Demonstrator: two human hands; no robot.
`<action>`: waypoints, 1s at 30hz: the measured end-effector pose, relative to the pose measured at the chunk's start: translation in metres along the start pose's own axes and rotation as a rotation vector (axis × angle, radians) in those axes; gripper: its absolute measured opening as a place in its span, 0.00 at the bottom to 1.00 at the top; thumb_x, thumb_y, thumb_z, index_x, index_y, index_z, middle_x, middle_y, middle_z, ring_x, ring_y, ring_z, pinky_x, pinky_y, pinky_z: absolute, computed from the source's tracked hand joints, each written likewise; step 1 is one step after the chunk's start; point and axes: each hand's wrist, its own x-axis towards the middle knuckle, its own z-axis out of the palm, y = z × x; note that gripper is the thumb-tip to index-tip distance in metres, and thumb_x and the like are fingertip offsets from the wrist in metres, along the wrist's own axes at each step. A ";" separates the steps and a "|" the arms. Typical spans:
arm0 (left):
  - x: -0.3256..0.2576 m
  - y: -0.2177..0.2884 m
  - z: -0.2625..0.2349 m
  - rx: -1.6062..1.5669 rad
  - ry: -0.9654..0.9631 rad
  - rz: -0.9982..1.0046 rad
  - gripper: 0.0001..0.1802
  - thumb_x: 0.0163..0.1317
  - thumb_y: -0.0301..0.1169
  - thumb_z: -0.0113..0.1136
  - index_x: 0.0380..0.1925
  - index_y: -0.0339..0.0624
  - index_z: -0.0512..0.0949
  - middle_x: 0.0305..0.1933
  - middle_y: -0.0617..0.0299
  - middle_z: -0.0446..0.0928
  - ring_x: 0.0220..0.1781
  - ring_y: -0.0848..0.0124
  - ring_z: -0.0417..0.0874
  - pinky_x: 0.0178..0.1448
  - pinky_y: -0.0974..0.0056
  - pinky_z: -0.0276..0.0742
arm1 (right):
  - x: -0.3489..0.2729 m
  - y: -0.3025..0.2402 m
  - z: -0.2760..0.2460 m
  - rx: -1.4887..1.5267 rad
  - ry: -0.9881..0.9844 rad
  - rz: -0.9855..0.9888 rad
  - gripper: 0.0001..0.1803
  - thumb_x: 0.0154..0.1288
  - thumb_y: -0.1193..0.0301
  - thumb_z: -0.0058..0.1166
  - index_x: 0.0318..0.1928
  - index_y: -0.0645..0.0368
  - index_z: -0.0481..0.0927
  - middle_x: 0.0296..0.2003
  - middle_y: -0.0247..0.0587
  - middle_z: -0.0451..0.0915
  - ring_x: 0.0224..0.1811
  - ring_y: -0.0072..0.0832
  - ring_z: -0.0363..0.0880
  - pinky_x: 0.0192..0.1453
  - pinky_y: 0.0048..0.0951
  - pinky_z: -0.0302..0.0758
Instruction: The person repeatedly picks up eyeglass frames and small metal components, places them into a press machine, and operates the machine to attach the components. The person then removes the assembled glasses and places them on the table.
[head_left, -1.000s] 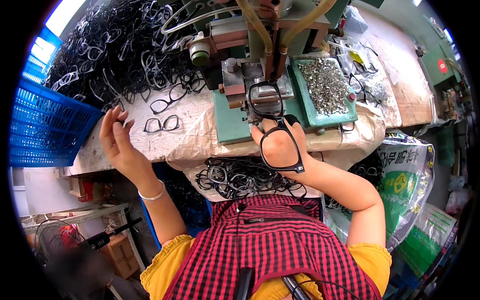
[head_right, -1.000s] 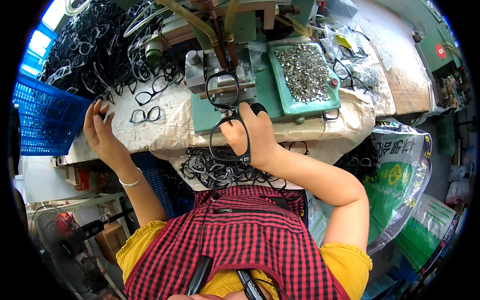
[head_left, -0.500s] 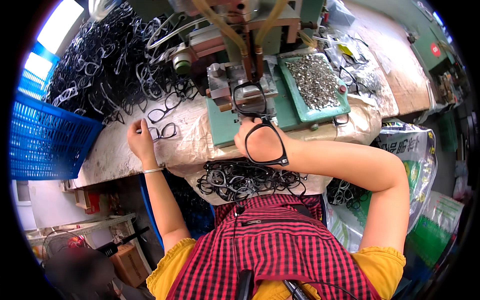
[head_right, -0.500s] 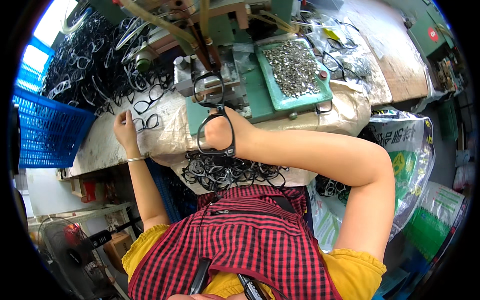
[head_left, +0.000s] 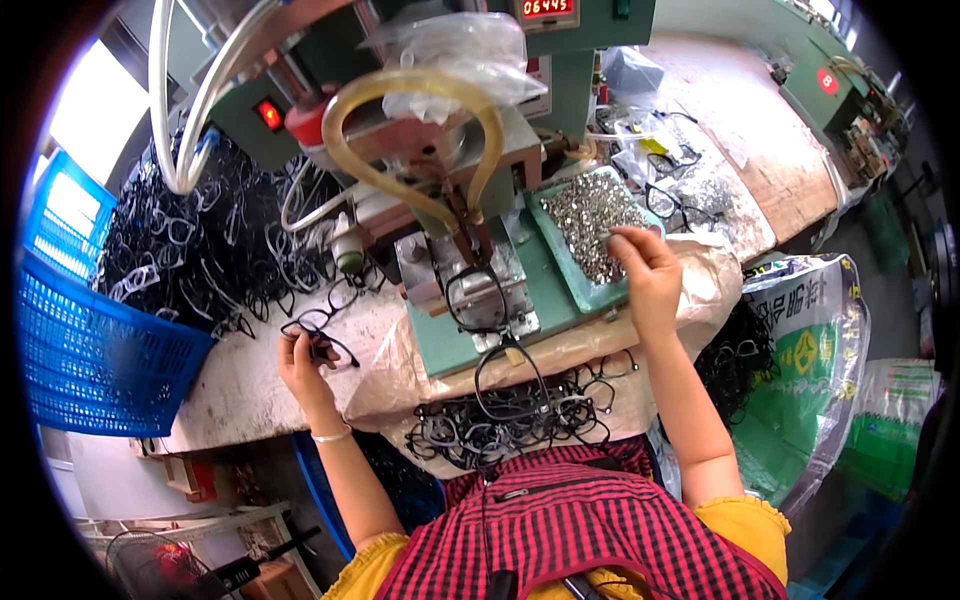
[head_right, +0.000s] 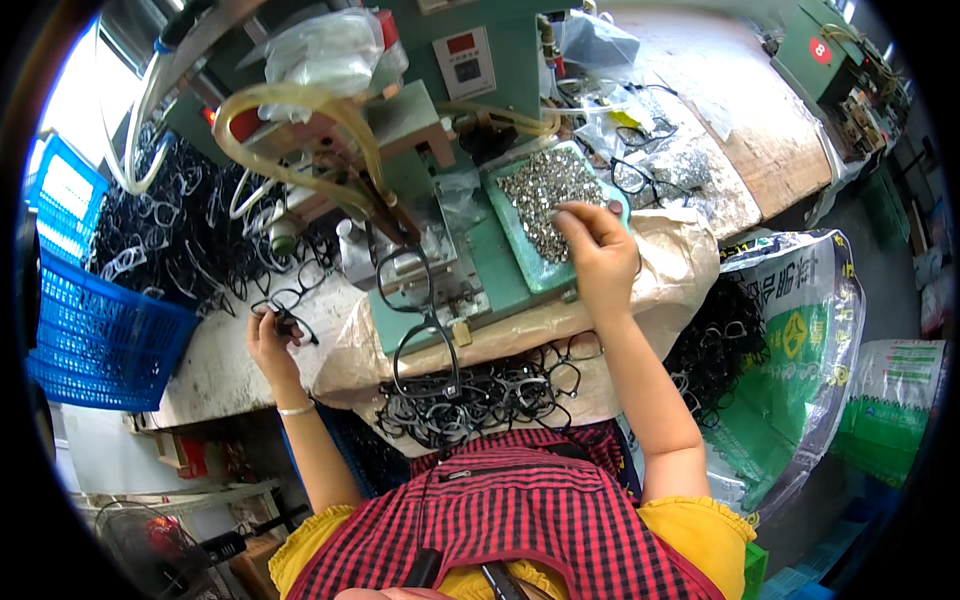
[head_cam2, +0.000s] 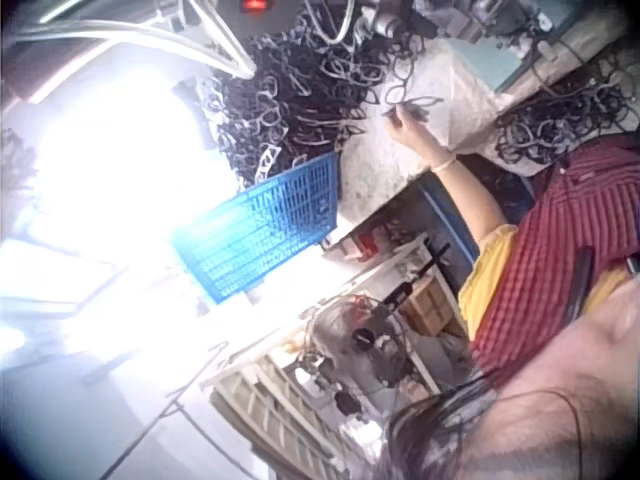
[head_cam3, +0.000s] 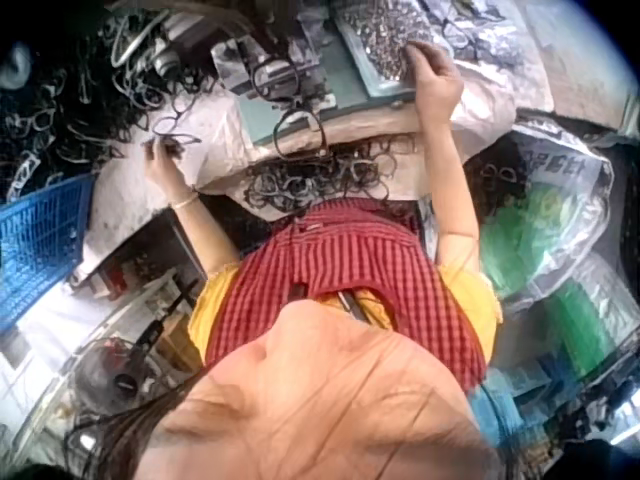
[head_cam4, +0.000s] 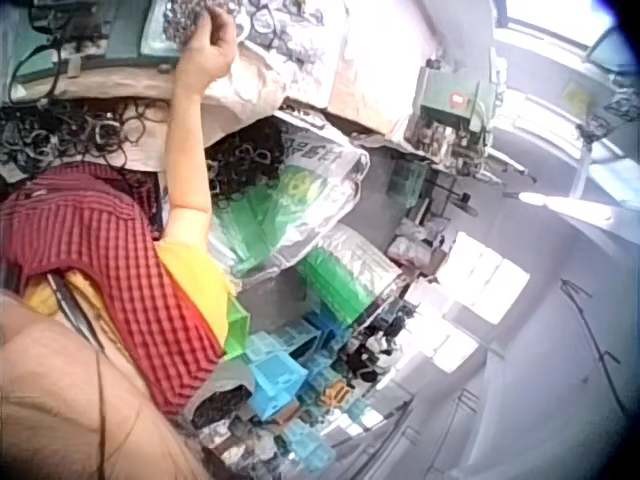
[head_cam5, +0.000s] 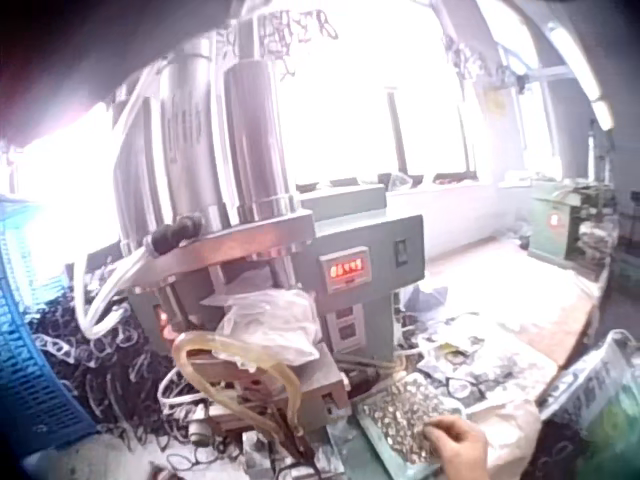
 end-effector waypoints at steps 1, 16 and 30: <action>-0.002 0.010 0.014 -0.133 -0.033 0.009 0.05 0.71 0.31 0.53 0.39 0.42 0.72 0.27 0.60 0.76 0.22 0.71 0.78 0.24 0.72 0.70 | -0.004 -0.011 0.012 -0.018 -0.057 -0.067 0.08 0.65 0.78 0.62 0.44 0.63 0.87 0.35 0.32 0.86 0.36 0.16 0.80 0.42 0.19 0.75; -0.041 0.138 0.160 -0.074 -0.299 0.855 0.11 0.74 0.30 0.55 0.44 0.30 0.73 0.43 0.49 0.76 0.45 0.63 0.81 0.43 0.59 0.89 | -0.037 -0.048 0.117 0.324 -0.269 -0.320 0.24 0.61 0.85 0.63 0.58 0.68 0.75 0.47 0.47 0.85 0.46 0.24 0.86 0.53 0.22 0.78; -0.076 0.104 0.163 0.405 -0.766 1.163 0.11 0.51 0.30 0.72 0.37 0.49 0.87 0.41 0.64 0.87 0.38 0.63 0.83 0.55 0.52 0.79 | 0.023 -0.014 0.021 -1.065 -0.133 -0.602 0.15 0.54 0.71 0.67 0.44 0.58 0.86 0.57 0.55 0.78 0.65 0.51 0.73 0.71 0.46 0.67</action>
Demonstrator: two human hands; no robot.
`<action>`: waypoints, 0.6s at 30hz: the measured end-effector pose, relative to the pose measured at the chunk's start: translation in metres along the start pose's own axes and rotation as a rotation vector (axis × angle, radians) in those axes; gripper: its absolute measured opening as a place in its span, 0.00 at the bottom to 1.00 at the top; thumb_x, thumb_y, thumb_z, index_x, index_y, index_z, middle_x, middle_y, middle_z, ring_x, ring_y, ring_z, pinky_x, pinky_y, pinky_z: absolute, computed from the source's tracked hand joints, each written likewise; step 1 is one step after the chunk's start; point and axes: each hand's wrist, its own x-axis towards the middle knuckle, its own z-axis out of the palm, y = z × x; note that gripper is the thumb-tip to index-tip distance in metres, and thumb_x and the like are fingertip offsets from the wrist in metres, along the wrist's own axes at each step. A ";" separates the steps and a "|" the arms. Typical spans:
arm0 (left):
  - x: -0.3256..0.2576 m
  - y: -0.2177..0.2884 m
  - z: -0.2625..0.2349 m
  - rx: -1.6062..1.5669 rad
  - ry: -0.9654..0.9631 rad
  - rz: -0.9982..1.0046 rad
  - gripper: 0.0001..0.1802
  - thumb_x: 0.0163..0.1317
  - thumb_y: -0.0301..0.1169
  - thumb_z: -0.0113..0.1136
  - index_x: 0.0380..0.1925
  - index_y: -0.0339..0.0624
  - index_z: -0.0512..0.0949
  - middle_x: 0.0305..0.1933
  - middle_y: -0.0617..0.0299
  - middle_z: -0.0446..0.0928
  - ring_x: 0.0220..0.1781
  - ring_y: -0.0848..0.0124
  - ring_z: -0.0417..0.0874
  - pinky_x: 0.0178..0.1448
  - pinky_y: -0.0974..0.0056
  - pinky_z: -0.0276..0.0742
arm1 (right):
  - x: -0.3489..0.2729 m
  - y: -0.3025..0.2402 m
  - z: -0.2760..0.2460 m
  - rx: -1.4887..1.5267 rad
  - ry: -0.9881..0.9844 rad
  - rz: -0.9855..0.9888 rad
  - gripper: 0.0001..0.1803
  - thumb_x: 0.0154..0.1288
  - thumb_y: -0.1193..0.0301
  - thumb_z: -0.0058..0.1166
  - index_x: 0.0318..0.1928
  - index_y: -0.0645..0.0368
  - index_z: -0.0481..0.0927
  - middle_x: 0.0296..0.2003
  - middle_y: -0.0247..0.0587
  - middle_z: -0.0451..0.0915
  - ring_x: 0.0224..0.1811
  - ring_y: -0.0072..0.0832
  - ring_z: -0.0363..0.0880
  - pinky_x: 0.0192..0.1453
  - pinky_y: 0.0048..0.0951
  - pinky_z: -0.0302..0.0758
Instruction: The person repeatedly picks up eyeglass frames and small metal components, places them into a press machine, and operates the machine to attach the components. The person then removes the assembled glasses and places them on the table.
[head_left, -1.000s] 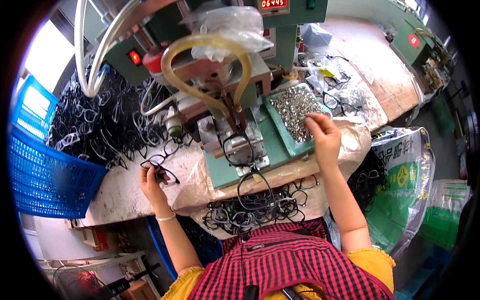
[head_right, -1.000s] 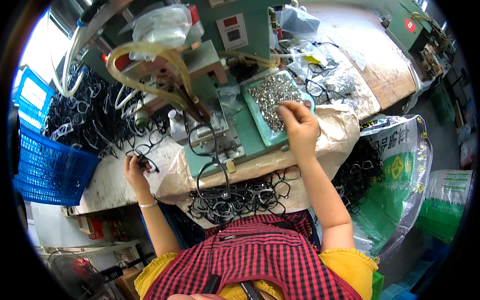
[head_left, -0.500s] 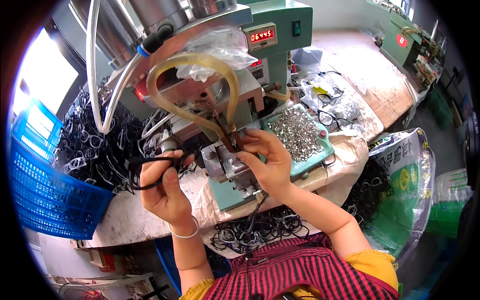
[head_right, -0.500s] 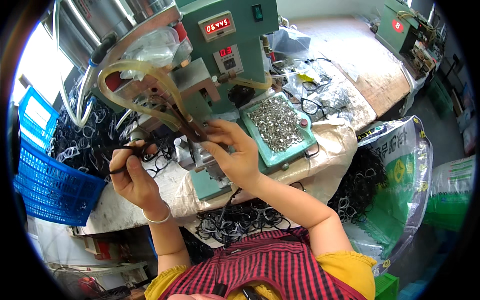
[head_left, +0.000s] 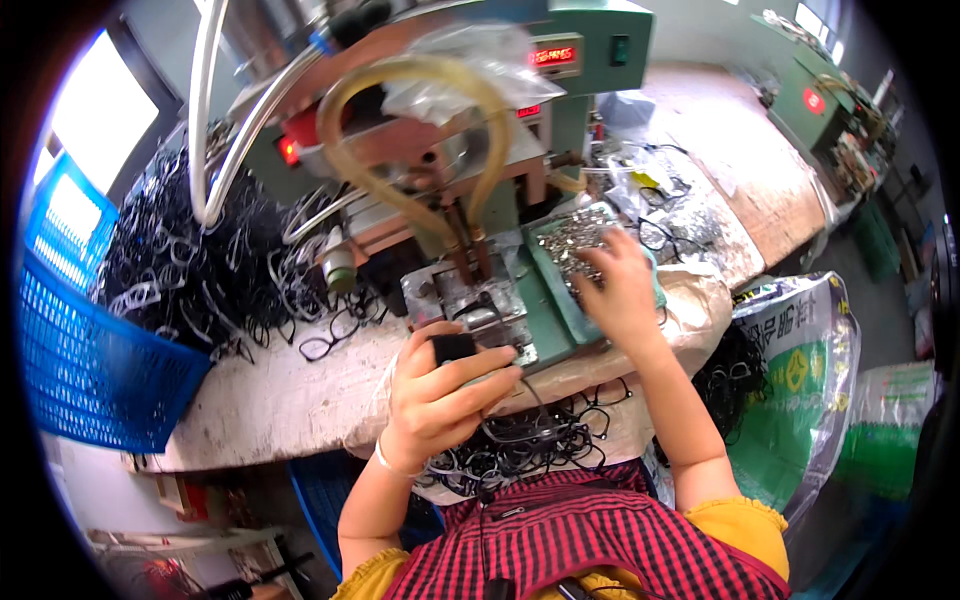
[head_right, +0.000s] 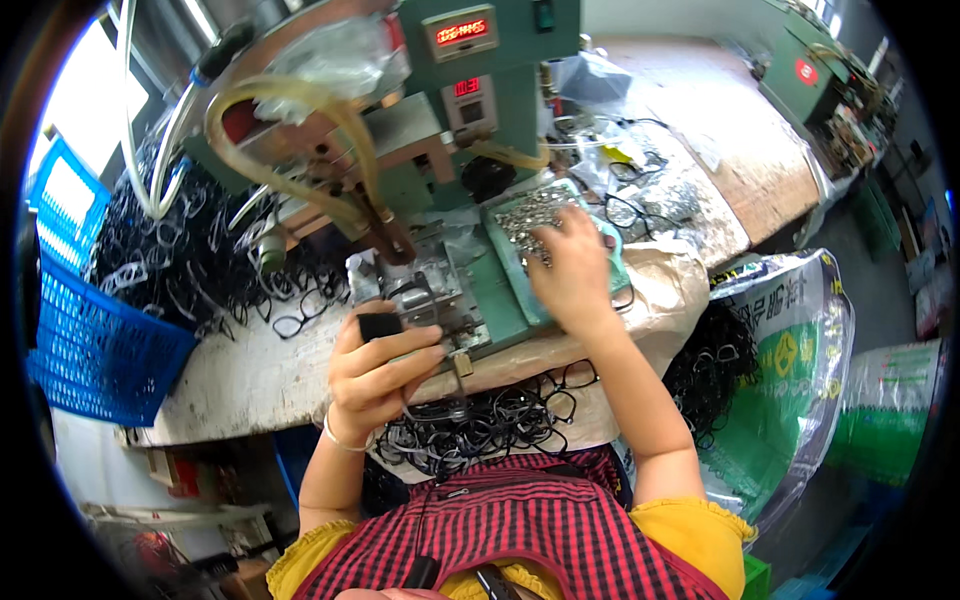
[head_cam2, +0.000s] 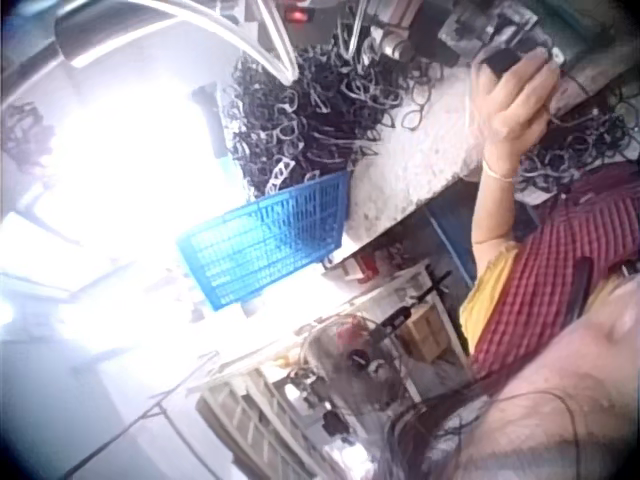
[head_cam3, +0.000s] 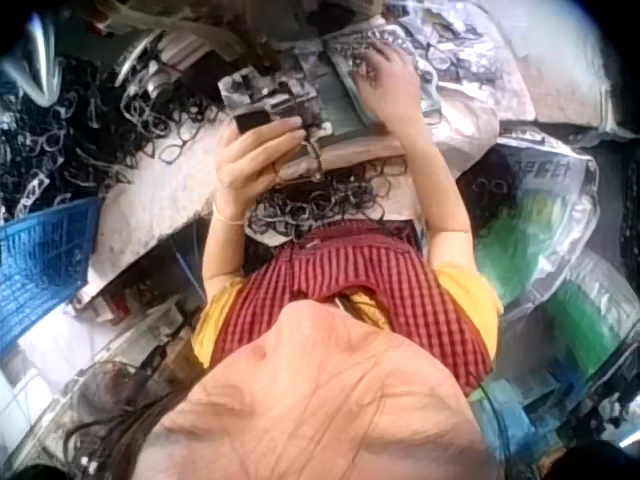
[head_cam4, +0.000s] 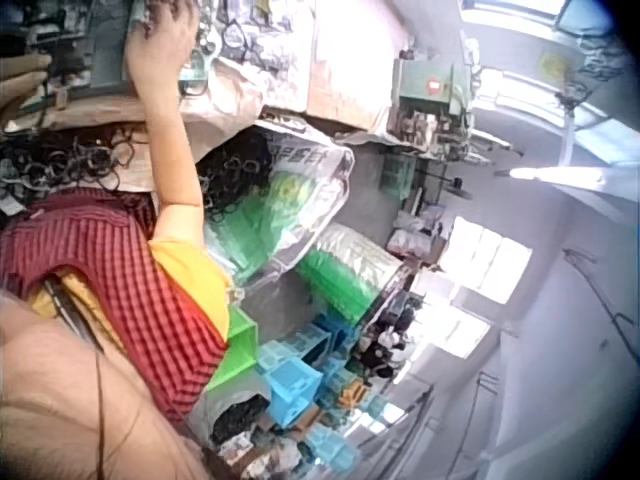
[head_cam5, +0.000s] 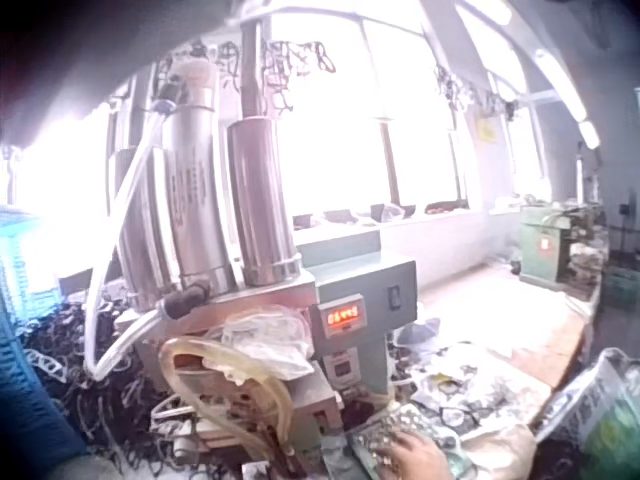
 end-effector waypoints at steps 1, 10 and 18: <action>-0.001 -0.002 0.001 -0.021 0.003 0.011 0.11 0.51 0.30 0.72 0.37 0.49 0.87 0.42 0.64 0.87 0.38 0.64 0.83 0.53 0.52 0.79 | -0.005 0.014 0.003 0.001 0.020 0.018 0.15 0.53 0.70 0.68 0.43 0.57 0.87 0.57 0.55 0.79 0.65 0.50 0.72 0.71 0.45 0.67; -0.017 -0.006 -0.001 -0.011 0.018 0.008 0.18 0.49 0.30 0.69 0.43 0.49 0.87 0.51 0.68 0.84 0.43 0.64 0.78 0.60 0.51 0.78 | -0.007 0.023 0.022 0.075 0.075 0.015 0.06 0.57 0.71 0.66 0.37 0.55 0.87 0.51 0.52 0.82 0.61 0.50 0.76 0.64 0.44 0.71; 0.033 0.092 -0.077 -0.282 -0.142 0.350 0.13 0.67 0.29 0.51 0.47 0.41 0.80 0.53 0.55 0.82 0.46 0.64 0.82 0.66 0.44 0.80 | -0.001 0.030 0.020 -0.117 -0.024 -0.159 0.10 0.60 0.69 0.64 0.42 0.56 0.85 0.56 0.55 0.78 0.65 0.52 0.71 0.67 0.46 0.68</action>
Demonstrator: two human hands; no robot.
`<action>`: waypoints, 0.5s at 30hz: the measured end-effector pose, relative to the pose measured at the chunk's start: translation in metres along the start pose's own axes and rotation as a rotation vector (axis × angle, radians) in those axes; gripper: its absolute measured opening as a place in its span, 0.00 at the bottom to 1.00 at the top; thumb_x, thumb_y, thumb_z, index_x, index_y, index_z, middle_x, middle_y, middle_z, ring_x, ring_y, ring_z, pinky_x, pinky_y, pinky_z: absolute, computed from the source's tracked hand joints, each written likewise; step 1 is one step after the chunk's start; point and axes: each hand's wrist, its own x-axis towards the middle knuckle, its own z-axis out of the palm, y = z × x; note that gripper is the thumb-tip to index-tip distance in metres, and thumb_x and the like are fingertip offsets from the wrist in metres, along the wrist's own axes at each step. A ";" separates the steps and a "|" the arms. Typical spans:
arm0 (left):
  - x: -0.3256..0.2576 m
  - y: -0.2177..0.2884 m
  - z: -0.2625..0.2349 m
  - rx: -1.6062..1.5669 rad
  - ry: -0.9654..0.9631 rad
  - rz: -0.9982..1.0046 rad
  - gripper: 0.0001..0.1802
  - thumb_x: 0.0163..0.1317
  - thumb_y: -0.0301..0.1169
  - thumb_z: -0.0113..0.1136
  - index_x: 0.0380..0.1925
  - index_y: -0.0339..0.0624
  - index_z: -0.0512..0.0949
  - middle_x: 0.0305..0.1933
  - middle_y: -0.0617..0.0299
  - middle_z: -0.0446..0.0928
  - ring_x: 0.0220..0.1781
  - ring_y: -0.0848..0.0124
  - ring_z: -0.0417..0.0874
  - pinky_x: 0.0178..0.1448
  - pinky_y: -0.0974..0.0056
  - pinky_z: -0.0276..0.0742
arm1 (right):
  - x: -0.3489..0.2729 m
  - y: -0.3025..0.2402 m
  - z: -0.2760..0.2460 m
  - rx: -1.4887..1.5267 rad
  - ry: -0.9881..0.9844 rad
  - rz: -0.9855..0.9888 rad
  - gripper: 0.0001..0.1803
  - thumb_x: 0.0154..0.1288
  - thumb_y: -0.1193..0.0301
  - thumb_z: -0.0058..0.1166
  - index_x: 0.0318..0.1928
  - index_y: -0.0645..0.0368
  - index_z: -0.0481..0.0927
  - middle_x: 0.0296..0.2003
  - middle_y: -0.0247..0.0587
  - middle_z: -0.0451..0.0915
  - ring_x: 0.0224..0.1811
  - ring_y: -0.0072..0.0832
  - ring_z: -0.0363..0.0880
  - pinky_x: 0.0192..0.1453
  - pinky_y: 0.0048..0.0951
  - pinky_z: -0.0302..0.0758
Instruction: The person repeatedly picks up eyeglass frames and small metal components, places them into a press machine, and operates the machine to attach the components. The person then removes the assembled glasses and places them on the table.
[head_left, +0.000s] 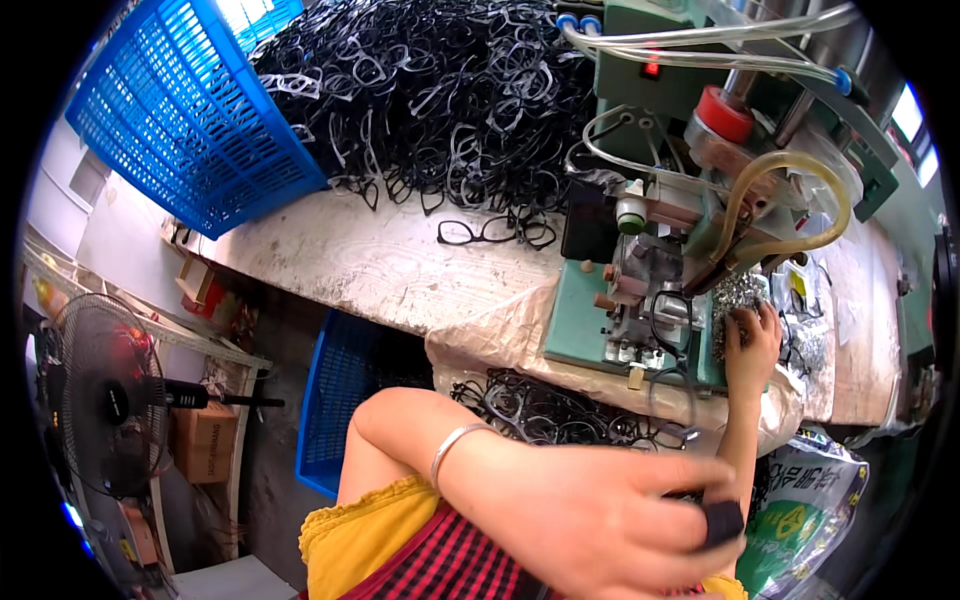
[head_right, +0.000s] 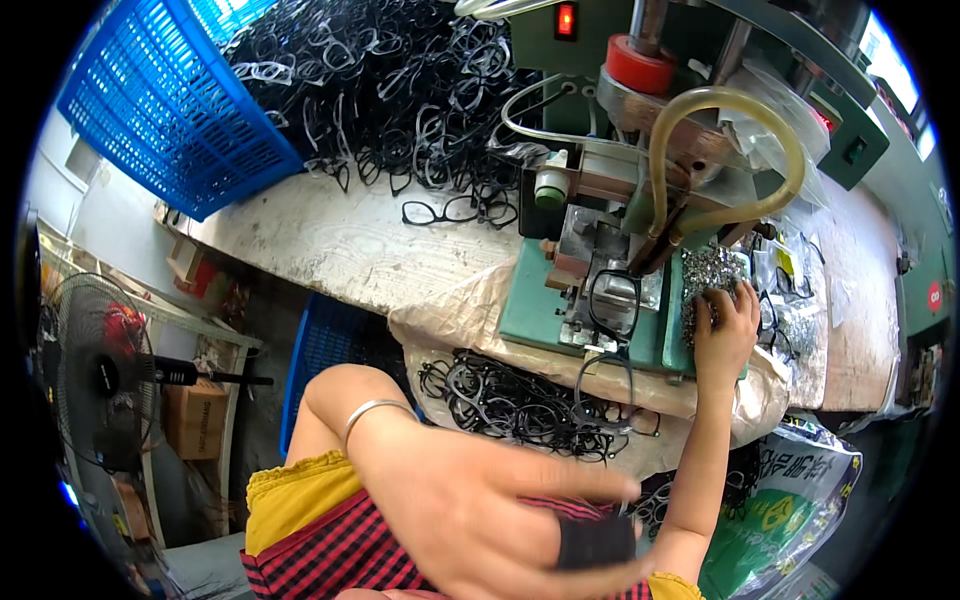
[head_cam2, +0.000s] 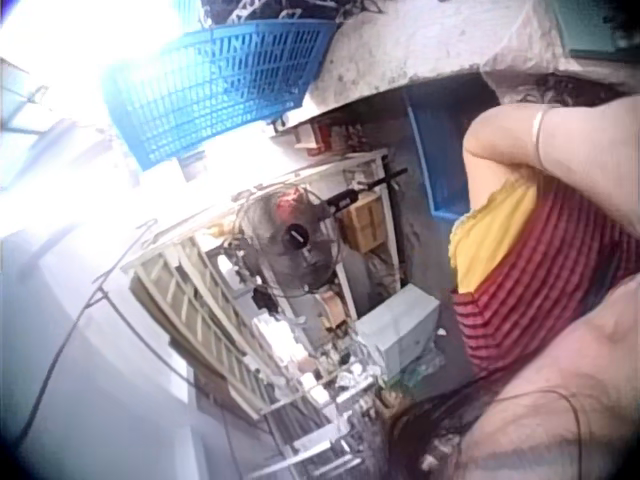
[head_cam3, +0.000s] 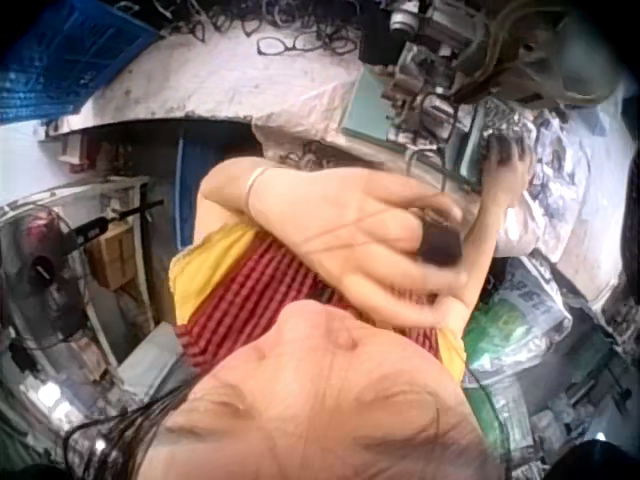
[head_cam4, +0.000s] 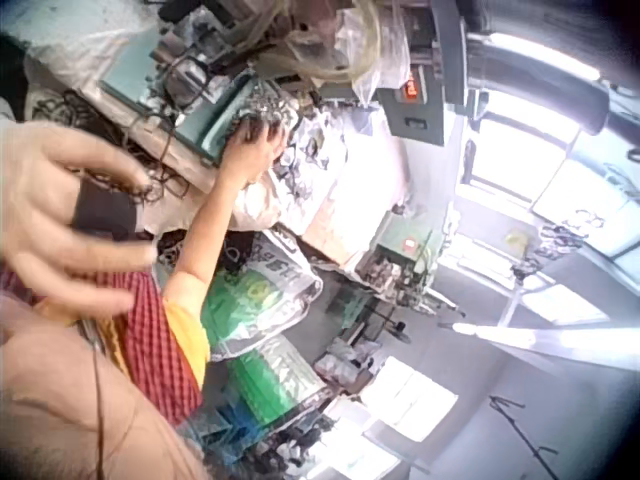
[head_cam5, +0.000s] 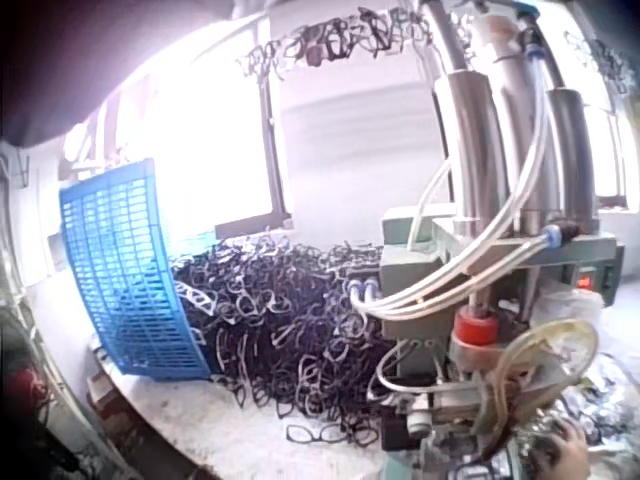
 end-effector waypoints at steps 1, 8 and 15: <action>-0.007 -0.005 0.006 0.020 0.068 0.065 0.12 0.69 0.34 0.55 0.49 0.47 0.81 0.50 0.58 0.81 0.43 0.66 0.81 0.58 0.53 0.83 | 0.002 0.001 -0.001 0.006 -0.007 -0.004 0.10 0.60 0.69 0.64 0.41 0.57 0.85 0.55 0.54 0.79 0.64 0.51 0.72 0.66 0.46 0.69; -0.097 -0.036 -0.023 0.583 0.657 -0.285 0.10 0.67 0.21 0.54 0.45 0.35 0.81 0.45 0.50 0.83 0.42 0.65 0.83 0.55 0.62 0.82 | -0.010 0.001 0.000 0.196 0.110 0.136 0.05 0.60 0.75 0.57 0.36 0.63 0.82 0.44 0.51 0.82 0.51 0.48 0.79 0.58 0.43 0.73; -0.216 -0.168 -0.033 1.114 0.033 -1.327 0.18 0.51 0.43 0.74 0.37 0.45 0.87 0.49 0.56 0.82 0.50 0.53 0.79 0.54 0.53 0.77 | 0.018 -0.023 -0.004 0.424 0.200 0.159 0.06 0.60 0.74 0.61 0.37 0.61 0.86 0.33 0.45 0.85 0.39 0.40 0.83 0.48 0.36 0.77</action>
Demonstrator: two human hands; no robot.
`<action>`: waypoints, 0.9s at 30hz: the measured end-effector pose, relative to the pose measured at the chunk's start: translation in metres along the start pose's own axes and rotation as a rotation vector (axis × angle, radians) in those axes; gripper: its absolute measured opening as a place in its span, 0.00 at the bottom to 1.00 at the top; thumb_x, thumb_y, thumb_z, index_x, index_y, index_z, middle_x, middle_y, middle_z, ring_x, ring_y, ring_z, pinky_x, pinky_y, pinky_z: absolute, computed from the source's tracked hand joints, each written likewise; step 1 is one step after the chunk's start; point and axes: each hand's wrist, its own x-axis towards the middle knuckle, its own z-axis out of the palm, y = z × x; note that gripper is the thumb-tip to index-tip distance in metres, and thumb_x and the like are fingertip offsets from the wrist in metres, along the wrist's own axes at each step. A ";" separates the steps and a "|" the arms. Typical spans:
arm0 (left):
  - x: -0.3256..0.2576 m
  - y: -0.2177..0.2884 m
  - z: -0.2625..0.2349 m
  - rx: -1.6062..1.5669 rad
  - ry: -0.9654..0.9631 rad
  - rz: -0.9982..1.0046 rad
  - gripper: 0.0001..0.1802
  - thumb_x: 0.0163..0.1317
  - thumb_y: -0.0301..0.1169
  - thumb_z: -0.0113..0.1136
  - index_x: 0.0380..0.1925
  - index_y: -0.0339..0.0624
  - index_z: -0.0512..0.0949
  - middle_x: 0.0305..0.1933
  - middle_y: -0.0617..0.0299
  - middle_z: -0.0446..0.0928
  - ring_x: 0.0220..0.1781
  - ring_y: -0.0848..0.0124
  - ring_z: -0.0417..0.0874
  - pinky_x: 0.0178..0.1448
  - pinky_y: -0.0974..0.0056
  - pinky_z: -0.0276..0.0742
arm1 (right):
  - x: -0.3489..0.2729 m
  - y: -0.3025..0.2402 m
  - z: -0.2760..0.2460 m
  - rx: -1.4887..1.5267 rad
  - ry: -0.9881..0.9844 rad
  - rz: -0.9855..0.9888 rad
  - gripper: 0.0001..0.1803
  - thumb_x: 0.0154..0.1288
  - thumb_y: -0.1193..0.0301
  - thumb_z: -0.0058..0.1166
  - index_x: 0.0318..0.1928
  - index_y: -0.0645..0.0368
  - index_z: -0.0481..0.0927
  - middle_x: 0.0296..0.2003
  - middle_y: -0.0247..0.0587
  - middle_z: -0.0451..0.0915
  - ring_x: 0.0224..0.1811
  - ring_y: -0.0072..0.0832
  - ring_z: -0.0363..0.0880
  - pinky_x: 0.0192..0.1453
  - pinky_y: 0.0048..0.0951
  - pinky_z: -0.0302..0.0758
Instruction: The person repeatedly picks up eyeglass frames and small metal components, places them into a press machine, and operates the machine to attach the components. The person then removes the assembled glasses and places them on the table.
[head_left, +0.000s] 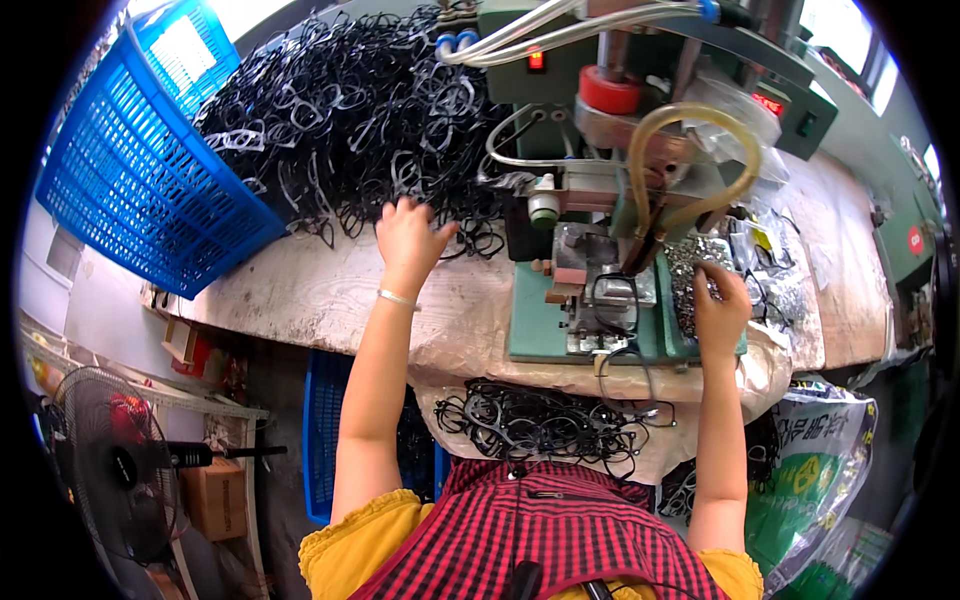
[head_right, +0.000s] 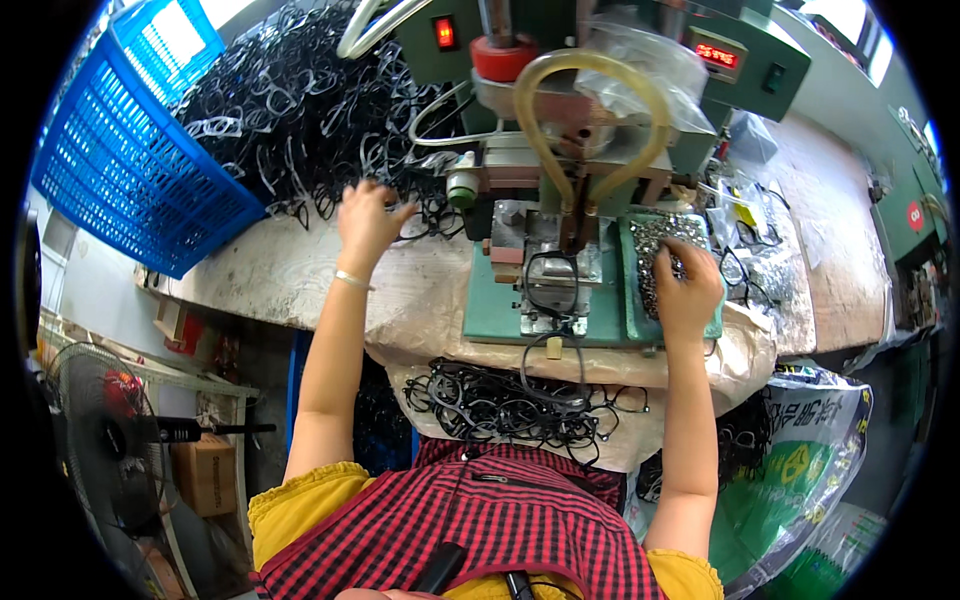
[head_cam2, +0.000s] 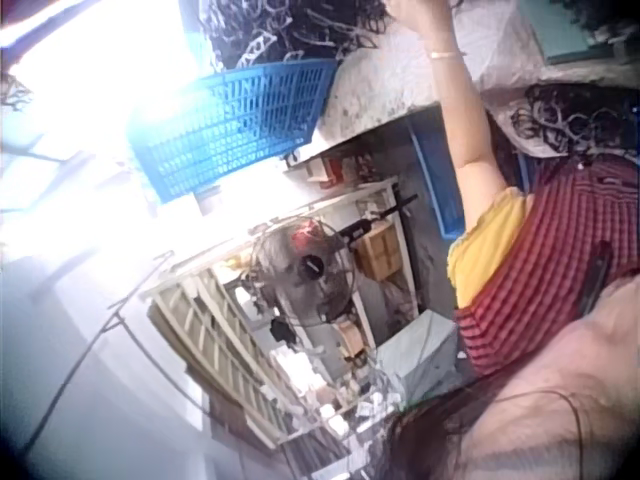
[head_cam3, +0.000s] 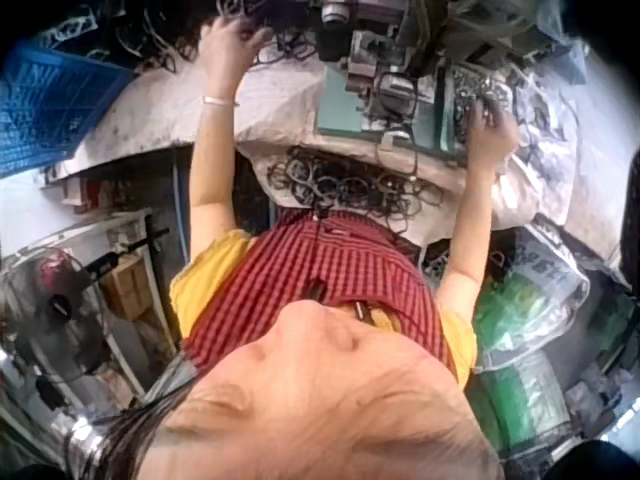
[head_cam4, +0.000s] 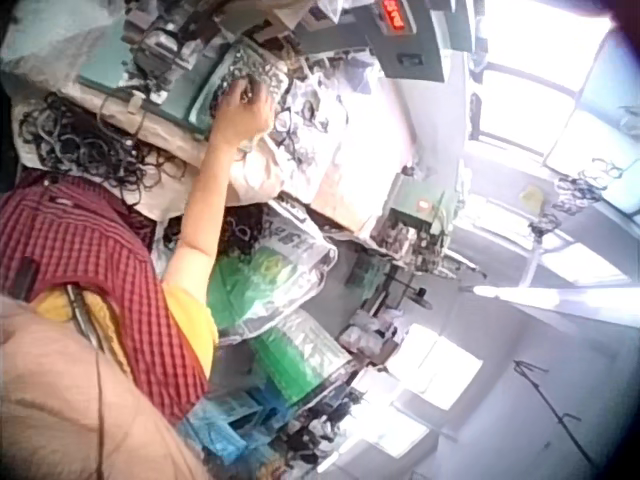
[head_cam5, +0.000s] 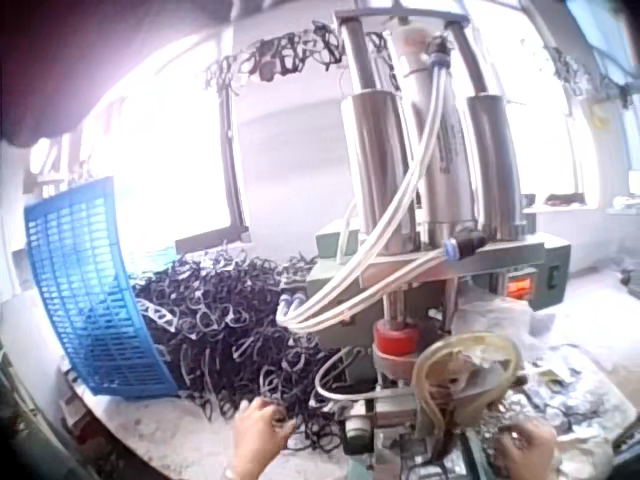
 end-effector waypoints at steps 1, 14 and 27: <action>-0.002 -0.003 0.024 0.130 -0.120 -0.053 0.20 0.51 0.47 0.73 0.37 0.45 0.87 0.50 0.57 0.82 0.50 0.52 0.79 0.53 0.52 0.77 | -0.003 0.005 0.002 0.044 0.025 0.055 0.06 0.61 0.74 0.62 0.38 0.61 0.86 0.34 0.45 0.86 0.38 0.39 0.84 0.48 0.35 0.77; -0.068 -0.028 0.009 -0.368 -0.126 0.012 0.10 0.68 0.32 0.59 0.36 0.36 0.81 0.41 0.52 0.80 0.37 0.50 0.78 0.42 0.55 0.74 | -0.004 -0.067 -0.028 0.508 -0.124 0.098 0.09 0.59 0.82 0.61 0.41 0.65 0.84 0.39 0.38 0.85 0.43 0.24 0.83 0.50 0.25 0.77; -0.022 0.134 -0.114 -1.433 0.292 0.515 0.11 0.76 0.29 0.50 0.50 0.32 0.75 0.50 0.45 0.79 0.48 0.60 0.83 0.45 0.57 0.87 | 0.000 -0.118 0.008 1.109 -0.201 0.465 0.25 0.61 0.81 0.61 0.59 0.66 0.72 0.42 0.40 0.85 0.47 0.21 0.81 0.56 0.23 0.73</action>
